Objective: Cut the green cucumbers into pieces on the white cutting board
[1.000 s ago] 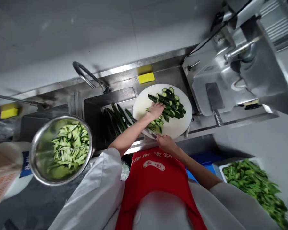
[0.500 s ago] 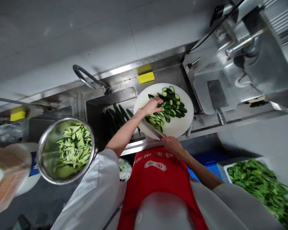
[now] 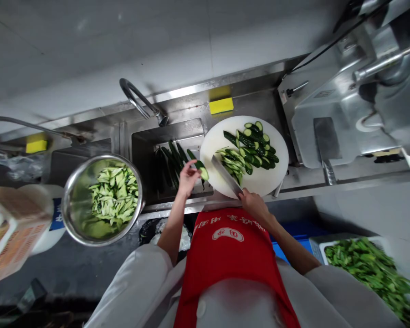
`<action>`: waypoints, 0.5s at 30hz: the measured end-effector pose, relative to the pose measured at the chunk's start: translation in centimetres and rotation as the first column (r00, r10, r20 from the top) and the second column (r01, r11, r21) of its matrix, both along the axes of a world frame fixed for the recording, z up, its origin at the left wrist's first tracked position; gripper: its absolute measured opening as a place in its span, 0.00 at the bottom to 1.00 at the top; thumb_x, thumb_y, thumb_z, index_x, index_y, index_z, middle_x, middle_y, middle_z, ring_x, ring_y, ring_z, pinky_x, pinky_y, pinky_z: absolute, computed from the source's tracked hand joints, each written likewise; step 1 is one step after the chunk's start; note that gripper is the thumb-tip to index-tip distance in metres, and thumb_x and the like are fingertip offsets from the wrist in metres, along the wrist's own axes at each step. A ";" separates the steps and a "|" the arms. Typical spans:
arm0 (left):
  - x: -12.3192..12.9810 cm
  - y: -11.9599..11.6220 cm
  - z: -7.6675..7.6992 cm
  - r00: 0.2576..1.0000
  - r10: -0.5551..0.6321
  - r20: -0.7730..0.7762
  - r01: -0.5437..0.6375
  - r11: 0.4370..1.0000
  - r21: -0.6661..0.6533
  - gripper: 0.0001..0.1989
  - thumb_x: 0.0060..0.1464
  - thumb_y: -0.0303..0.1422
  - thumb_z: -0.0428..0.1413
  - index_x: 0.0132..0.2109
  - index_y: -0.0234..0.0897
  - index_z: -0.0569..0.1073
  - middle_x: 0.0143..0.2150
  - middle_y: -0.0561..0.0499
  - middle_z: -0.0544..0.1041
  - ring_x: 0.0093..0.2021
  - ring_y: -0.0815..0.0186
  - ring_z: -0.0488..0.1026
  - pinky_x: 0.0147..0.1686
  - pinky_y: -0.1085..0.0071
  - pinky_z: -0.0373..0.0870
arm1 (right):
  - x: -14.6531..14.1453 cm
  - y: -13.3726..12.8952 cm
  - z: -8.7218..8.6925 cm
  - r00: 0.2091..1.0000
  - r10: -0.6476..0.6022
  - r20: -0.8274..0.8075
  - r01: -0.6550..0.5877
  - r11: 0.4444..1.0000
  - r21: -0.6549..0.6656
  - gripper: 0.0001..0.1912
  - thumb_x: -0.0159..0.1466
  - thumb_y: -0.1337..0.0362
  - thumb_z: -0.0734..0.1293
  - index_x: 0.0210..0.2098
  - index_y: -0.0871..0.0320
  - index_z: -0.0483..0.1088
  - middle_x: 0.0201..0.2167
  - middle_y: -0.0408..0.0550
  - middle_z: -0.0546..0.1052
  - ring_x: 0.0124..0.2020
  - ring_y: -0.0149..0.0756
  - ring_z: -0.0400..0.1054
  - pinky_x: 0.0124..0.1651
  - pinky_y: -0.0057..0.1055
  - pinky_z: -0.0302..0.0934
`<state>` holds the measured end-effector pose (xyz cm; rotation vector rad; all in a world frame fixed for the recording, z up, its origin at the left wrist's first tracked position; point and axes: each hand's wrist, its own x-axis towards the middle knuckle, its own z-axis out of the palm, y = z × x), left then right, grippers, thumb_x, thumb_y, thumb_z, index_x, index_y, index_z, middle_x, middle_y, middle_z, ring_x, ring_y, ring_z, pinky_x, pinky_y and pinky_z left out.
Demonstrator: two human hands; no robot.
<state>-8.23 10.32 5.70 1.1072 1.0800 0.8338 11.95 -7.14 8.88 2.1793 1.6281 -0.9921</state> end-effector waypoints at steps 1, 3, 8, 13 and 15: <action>0.2 -1.7 -1.3 1.000 -0.004 -0.026 0.002 0.998 -0.056 0.31 0.43 0.41 0.68 0.53 0.37 0.70 0.28 0.58 0.70 0.25 0.74 0.69 0.29 0.76 0.71 | 0.1 0.0 0.0 1.000 -0.015 0.018 0.015 1.000 -0.001 0.19 0.73 0.58 0.47 0.52 0.60 0.63 0.38 0.57 0.78 0.41 0.42 0.75 0.41 0.31 0.59; 1.6 -4.8 -3.6 0.996 -0.003 -0.090 -0.006 0.996 -0.093 0.28 0.46 0.43 0.66 0.52 0.36 0.71 0.29 0.56 0.70 0.25 0.74 0.69 0.27 0.76 0.71 | 0.0 -0.1 0.1 0.999 -0.013 0.046 0.013 1.000 0.006 0.19 0.73 0.58 0.48 0.52 0.61 0.63 0.37 0.57 0.79 0.40 0.42 0.75 0.41 0.31 0.58; 4.2 -8.0 -5.6 0.940 0.051 -0.337 -0.002 0.990 0.143 0.19 0.53 0.40 0.63 0.49 0.35 0.75 0.37 0.50 0.70 0.25 0.75 0.69 0.28 0.76 0.70 | -0.9 -0.4 0.7 0.995 0.078 0.061 -0.080 0.997 0.021 0.20 0.73 0.59 0.47 0.52 0.61 0.63 0.36 0.58 0.79 0.39 0.43 0.76 0.41 0.31 0.58; 3.3 -8.2 -5.1 0.909 0.063 -0.413 0.046 0.967 0.250 0.16 0.60 0.40 0.57 0.51 0.35 0.72 0.35 0.52 0.69 0.27 0.72 0.70 0.29 0.74 0.70 | -1.2 -0.3 0.8 0.992 0.087 0.092 -0.088 0.996 0.005 0.19 0.73 0.59 0.47 0.52 0.61 0.63 0.37 0.58 0.79 0.39 0.43 0.76 0.40 0.31 0.59; 2.9 -8.0 -5.0 0.870 0.067 -0.489 0.150 0.908 0.391 0.13 0.62 0.38 0.55 0.50 0.36 0.73 0.39 0.48 0.70 0.33 0.69 0.71 0.37 0.71 0.72 | -1.1 -0.3 0.9 0.990 0.105 0.098 -0.105 0.994 0.000 0.19 0.73 0.60 0.47 0.52 0.61 0.63 0.36 0.57 0.79 0.39 0.43 0.76 0.40 0.31 0.59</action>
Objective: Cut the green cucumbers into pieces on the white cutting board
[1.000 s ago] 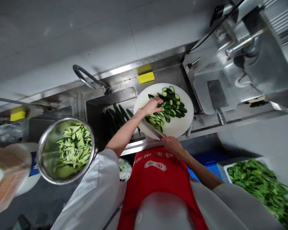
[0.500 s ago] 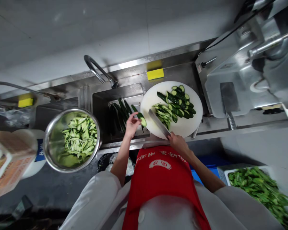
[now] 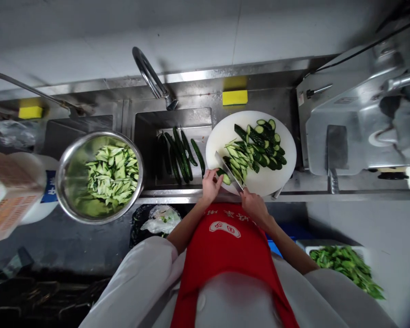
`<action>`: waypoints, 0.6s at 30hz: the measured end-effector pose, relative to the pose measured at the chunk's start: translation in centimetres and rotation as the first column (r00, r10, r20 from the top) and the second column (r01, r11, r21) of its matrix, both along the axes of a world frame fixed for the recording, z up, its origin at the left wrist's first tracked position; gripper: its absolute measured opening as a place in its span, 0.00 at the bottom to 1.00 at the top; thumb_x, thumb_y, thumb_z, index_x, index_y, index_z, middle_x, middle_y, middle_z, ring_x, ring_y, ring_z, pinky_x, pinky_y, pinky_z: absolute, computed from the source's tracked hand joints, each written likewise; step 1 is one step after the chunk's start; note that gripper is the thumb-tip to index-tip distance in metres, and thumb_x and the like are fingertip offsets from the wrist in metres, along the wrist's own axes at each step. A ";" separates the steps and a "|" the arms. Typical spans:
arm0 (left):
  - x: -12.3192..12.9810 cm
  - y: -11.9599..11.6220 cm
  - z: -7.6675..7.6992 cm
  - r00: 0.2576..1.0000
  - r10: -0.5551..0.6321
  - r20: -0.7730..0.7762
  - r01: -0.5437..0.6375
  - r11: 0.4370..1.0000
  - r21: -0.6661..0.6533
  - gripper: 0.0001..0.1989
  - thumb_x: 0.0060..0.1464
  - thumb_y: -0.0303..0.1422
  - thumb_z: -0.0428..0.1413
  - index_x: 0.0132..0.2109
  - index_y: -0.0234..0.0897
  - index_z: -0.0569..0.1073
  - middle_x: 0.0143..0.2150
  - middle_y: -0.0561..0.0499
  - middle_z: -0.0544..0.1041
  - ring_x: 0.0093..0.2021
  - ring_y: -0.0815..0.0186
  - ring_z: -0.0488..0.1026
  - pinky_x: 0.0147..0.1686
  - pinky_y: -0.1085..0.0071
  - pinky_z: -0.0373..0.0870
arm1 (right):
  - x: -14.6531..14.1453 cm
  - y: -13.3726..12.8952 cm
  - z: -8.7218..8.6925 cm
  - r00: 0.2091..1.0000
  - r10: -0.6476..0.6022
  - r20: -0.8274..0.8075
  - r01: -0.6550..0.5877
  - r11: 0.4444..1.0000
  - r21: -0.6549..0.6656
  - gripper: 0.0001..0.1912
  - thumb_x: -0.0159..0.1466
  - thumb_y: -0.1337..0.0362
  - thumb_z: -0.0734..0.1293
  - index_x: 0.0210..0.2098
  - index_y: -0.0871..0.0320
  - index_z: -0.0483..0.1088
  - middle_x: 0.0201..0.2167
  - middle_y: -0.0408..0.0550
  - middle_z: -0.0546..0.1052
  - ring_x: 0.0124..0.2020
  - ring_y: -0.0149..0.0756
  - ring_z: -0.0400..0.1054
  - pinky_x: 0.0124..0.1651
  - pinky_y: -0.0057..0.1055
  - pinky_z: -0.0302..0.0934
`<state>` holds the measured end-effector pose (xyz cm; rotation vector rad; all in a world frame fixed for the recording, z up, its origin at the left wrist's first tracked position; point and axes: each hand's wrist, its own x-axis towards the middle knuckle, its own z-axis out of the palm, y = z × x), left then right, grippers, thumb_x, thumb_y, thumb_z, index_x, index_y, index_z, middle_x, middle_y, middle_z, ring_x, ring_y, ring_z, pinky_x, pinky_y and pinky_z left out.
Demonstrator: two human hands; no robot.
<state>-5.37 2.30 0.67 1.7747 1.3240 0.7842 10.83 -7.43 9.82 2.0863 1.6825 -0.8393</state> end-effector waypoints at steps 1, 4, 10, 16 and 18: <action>-0.1 0.1 0.0 0.996 -0.071 -0.048 0.074 0.994 0.082 0.12 0.64 0.37 0.53 0.49 0.36 0.74 0.41 0.47 0.71 0.37 0.67 0.71 0.41 0.69 0.72 | 0.0 -0.1 0.2 1.000 0.011 0.001 -0.011 1.000 0.003 0.19 0.73 0.60 0.47 0.52 0.61 0.63 0.36 0.57 0.79 0.39 0.43 0.76 0.40 0.31 0.60; -0.2 0.7 -0.4 0.936 -0.304 -0.177 0.340 0.914 0.224 0.11 0.67 0.33 0.47 0.45 0.36 0.74 0.42 0.45 0.71 0.45 0.63 0.69 0.49 0.64 0.70 | -0.1 -0.3 0.7 1.000 0.029 0.009 -0.029 0.999 0.022 0.19 0.73 0.60 0.46 0.51 0.60 0.63 0.35 0.56 0.79 0.38 0.44 0.77 0.39 0.32 0.60; -0.1 1.3 -1.1 0.886 -0.393 -0.246 0.451 0.855 0.255 0.13 0.68 0.31 0.44 0.46 0.35 0.73 0.42 0.44 0.71 0.45 0.62 0.68 0.48 0.63 0.69 | -0.7 0.7 0.9 0.998 0.052 0.021 -0.052 0.999 -0.015 0.19 0.73 0.63 0.48 0.55 0.63 0.60 0.37 0.58 0.79 0.40 0.43 0.76 0.40 0.31 0.61; -0.2 1.0 -1.5 0.913 -0.378 -0.157 0.406 0.880 0.247 0.13 0.67 0.32 0.45 0.48 0.35 0.73 0.44 0.44 0.71 0.47 0.62 0.68 0.50 0.63 0.69 | -0.8 1.2 1.1 0.999 0.049 0.015 -0.048 0.998 -0.043 0.19 0.73 0.62 0.48 0.54 0.63 0.61 0.37 0.59 0.79 0.40 0.40 0.76 0.42 0.30 0.60; -0.2 1.0 -1.7 0.917 -0.375 -0.131 0.397 0.887 0.235 0.13 0.67 0.32 0.45 0.48 0.35 0.73 0.45 0.43 0.71 0.48 0.62 0.68 0.51 0.63 0.69 | -0.8 1.4 1.2 0.999 0.041 0.019 -0.040 0.998 -0.043 0.19 0.73 0.62 0.47 0.54 0.62 0.62 0.38 0.59 0.79 0.40 0.42 0.76 0.41 0.31 0.60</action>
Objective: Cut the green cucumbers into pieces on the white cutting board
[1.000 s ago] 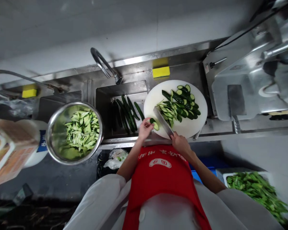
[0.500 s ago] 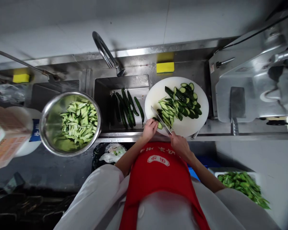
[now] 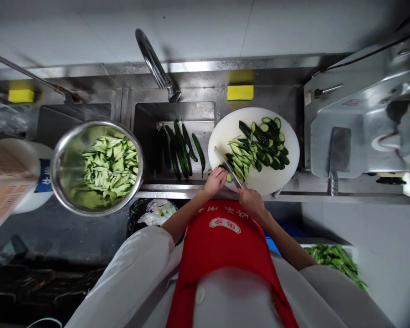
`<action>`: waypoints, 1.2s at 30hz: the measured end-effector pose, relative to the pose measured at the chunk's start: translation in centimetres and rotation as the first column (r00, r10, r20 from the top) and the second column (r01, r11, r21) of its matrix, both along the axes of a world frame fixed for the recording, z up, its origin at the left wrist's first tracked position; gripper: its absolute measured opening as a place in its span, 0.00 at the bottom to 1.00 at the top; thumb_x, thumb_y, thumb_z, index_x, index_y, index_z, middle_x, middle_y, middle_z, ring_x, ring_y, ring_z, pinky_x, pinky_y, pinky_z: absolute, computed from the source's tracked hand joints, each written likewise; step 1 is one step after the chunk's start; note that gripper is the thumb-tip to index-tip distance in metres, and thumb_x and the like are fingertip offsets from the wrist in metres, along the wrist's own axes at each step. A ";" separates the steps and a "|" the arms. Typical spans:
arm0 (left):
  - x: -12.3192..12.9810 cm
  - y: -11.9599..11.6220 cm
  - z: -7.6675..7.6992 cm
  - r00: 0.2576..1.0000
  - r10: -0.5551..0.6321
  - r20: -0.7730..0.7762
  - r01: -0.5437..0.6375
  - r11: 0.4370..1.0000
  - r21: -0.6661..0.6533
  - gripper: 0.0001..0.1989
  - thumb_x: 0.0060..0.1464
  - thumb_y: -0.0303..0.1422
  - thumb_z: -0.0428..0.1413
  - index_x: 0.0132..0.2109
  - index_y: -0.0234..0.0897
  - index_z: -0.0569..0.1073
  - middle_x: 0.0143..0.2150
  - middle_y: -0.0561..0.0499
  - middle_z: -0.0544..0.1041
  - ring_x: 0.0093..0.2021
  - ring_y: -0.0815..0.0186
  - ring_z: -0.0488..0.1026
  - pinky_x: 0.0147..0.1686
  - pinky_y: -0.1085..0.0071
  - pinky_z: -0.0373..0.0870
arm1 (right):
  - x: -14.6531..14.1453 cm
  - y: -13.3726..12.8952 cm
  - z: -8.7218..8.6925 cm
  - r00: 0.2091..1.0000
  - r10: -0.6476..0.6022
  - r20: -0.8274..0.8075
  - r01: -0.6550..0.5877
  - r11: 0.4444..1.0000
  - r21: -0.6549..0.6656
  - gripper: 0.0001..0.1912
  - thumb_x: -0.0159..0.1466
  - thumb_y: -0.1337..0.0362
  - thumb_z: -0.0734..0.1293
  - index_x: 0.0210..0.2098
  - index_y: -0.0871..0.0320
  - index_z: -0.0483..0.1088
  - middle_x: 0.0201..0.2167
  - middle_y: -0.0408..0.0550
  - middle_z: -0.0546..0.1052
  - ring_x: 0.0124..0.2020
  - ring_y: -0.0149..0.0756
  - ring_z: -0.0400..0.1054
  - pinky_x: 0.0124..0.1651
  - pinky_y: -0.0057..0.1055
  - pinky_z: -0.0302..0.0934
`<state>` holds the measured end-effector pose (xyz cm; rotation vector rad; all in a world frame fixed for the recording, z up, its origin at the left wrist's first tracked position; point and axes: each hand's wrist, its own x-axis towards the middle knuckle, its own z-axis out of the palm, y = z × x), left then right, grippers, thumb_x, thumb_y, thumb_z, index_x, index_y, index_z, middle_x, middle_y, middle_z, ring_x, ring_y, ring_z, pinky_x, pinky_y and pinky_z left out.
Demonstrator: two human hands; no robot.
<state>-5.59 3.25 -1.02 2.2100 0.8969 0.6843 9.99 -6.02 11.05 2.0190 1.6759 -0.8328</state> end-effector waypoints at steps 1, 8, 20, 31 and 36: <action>0.0 0.0 0.0 1.000 0.004 0.007 -0.004 1.000 -0.012 0.13 0.67 0.32 0.45 0.48 0.35 0.73 0.45 0.43 0.71 0.48 0.62 0.68 0.51 0.62 0.69 | 0.0 0.1 0.1 1.000 -0.001 0.002 0.001 1.000 0.004 0.19 0.73 0.61 0.47 0.54 0.62 0.62 0.38 0.59 0.79 0.40 0.42 0.76 0.41 0.31 0.60; -0.4 -0.1 0.2 0.997 0.036 0.068 -0.028 0.992 -0.122 0.13 0.67 0.33 0.46 0.46 0.36 0.75 0.46 0.42 0.72 0.49 0.61 0.70 0.52 0.62 0.69 | -0.4 0.8 0.2 0.999 -0.029 -0.022 0.030 1.000 0.005 0.19 0.73 0.60 0.47 0.52 0.62 0.62 0.37 0.59 0.79 0.40 0.43 0.76 0.41 0.31 0.59; -0.8 -0.3 -0.3 0.993 0.047 0.106 -0.029 0.986 -0.166 0.13 0.66 0.33 0.46 0.47 0.40 0.75 0.47 0.42 0.72 0.50 0.59 0.69 0.52 0.58 0.70 | -1.0 0.7 0.4 1.000 -0.016 -0.003 0.016 1.000 -0.008 0.20 0.73 0.60 0.47 0.53 0.61 0.63 0.39 0.59 0.79 0.41 0.43 0.75 0.41 0.31 0.60; -1.3 -0.6 0.1 0.987 0.094 0.132 -0.062 0.972 -0.227 0.13 0.65 0.35 0.47 0.46 0.41 0.76 0.48 0.44 0.72 0.53 0.60 0.70 0.55 0.60 0.69 | -1.1 0.9 -0.1 1.000 0.000 0.003 0.000 1.000 0.003 0.21 0.73 0.59 0.47 0.54 0.62 0.62 0.38 0.59 0.78 0.41 0.42 0.75 0.42 0.31 0.60; -1.2 -0.6 -0.2 0.988 0.066 0.138 -0.041 0.984 -0.176 0.13 0.65 0.34 0.47 0.46 0.40 0.76 0.46 0.43 0.73 0.50 0.60 0.70 0.54 0.58 0.69 | -1.3 0.8 0.0 1.000 0.005 0.012 -0.006 1.000 0.011 0.21 0.73 0.59 0.46 0.54 0.62 0.62 0.39 0.59 0.78 0.41 0.43 0.75 0.43 0.32 0.60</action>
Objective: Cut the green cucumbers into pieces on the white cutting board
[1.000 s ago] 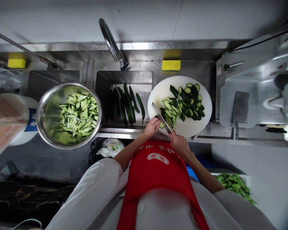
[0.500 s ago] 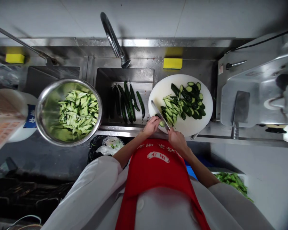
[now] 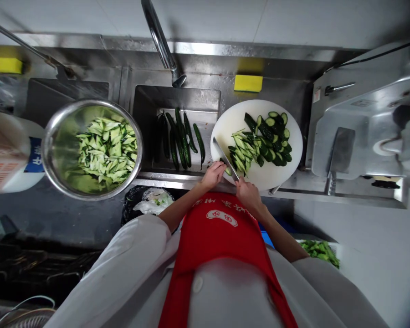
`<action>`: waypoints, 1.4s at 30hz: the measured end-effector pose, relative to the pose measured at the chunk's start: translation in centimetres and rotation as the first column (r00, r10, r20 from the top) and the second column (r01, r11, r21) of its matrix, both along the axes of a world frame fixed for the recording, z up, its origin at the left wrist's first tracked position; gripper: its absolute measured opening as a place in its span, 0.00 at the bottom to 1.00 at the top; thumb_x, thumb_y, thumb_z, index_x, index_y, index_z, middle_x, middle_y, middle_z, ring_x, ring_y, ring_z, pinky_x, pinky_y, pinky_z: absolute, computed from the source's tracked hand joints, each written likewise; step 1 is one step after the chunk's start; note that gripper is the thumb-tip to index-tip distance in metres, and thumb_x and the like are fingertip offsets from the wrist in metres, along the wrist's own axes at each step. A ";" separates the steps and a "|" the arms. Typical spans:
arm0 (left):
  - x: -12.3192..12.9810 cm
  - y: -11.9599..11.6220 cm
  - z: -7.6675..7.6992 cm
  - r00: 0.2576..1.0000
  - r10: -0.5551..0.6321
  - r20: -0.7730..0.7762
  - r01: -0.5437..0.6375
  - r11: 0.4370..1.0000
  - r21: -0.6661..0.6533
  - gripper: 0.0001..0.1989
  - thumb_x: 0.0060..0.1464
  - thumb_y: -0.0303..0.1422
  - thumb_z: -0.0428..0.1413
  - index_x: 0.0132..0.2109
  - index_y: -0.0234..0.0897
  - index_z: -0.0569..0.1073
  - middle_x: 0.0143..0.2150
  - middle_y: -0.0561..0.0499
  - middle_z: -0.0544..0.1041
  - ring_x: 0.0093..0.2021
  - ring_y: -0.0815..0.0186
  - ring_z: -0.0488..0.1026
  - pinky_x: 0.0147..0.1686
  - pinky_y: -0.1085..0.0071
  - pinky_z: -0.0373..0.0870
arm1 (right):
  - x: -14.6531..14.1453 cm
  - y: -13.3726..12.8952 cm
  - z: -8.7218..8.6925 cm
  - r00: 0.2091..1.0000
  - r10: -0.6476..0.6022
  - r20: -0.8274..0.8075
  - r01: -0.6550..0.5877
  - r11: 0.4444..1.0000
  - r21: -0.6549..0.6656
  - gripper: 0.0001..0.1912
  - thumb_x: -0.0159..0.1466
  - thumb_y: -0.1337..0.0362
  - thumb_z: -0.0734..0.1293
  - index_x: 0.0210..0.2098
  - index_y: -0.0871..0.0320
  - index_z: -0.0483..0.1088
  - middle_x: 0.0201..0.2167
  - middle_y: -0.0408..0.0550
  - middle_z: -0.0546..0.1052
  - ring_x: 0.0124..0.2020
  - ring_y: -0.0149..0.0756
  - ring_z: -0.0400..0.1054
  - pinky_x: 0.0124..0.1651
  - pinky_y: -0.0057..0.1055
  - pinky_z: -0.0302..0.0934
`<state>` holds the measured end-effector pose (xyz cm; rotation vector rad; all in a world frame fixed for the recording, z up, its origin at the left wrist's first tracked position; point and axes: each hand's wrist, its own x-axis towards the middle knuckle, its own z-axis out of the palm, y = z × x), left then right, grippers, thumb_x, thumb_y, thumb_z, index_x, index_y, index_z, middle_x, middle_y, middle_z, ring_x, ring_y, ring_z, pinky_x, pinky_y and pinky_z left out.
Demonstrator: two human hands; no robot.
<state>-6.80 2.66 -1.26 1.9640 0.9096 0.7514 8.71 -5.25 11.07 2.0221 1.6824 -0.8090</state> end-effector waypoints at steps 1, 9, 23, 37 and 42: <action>0.0 0.0 -0.1 1.000 -0.004 0.002 0.004 1.000 0.014 0.13 0.66 0.34 0.47 0.46 0.39 0.75 0.46 0.42 0.73 0.50 0.60 0.71 0.54 0.57 0.69 | 0.0 0.0 0.0 1.000 0.008 -0.003 -0.008 1.000 -0.002 0.21 0.73 0.60 0.46 0.53 0.62 0.62 0.39 0.59 0.78 0.41 0.43 0.75 0.42 0.32 0.60; 0.0 -0.1 -0.1 1.000 0.003 -0.010 -0.003 0.998 0.068 0.15 0.67 0.34 0.45 0.48 0.37 0.75 0.47 0.42 0.73 0.50 0.61 0.71 0.52 0.59 0.71 | 0.0 0.0 -0.3 1.000 0.009 0.002 -0.009 1.000 0.004 0.20 0.73 0.59 0.46 0.53 0.62 0.62 0.37 0.58 0.78 0.39 0.42 0.75 0.40 0.31 0.59; -1.1 0.0 -0.5 0.998 -0.053 0.017 0.052 0.999 0.011 0.12 0.66 0.34 0.48 0.47 0.38 0.76 0.49 0.42 0.73 0.51 0.62 0.71 0.54 0.62 0.70 | -0.3 0.4 -1.6 1.000 -0.020 -0.013 0.020 1.000 0.005 0.20 0.73 0.58 0.47 0.53 0.61 0.63 0.39 0.58 0.78 0.41 0.42 0.74 0.42 0.31 0.58; -1.5 0.7 -0.4 0.970 -0.188 -0.155 0.213 0.964 0.161 0.16 0.67 0.30 0.42 0.53 0.33 0.72 0.50 0.40 0.73 0.52 0.61 0.69 0.55 0.61 0.70 | -0.2 0.1 -0.6 1.000 0.016 -0.014 -0.016 1.000 -0.002 0.20 0.73 0.60 0.47 0.52 0.62 0.63 0.39 0.59 0.78 0.41 0.43 0.75 0.43 0.32 0.59; -1.6 0.6 -0.7 0.969 -0.192 -0.157 0.220 0.958 0.184 0.16 0.67 0.29 0.43 0.53 0.33 0.71 0.49 0.40 0.73 0.52 0.61 0.69 0.54 0.61 0.70 | 0.2 -0.3 -0.4 0.999 0.048 -0.024 -0.048 0.999 0.017 0.22 0.73 0.59 0.46 0.55 0.63 0.61 0.36 0.58 0.78 0.39 0.43 0.75 0.41 0.32 0.60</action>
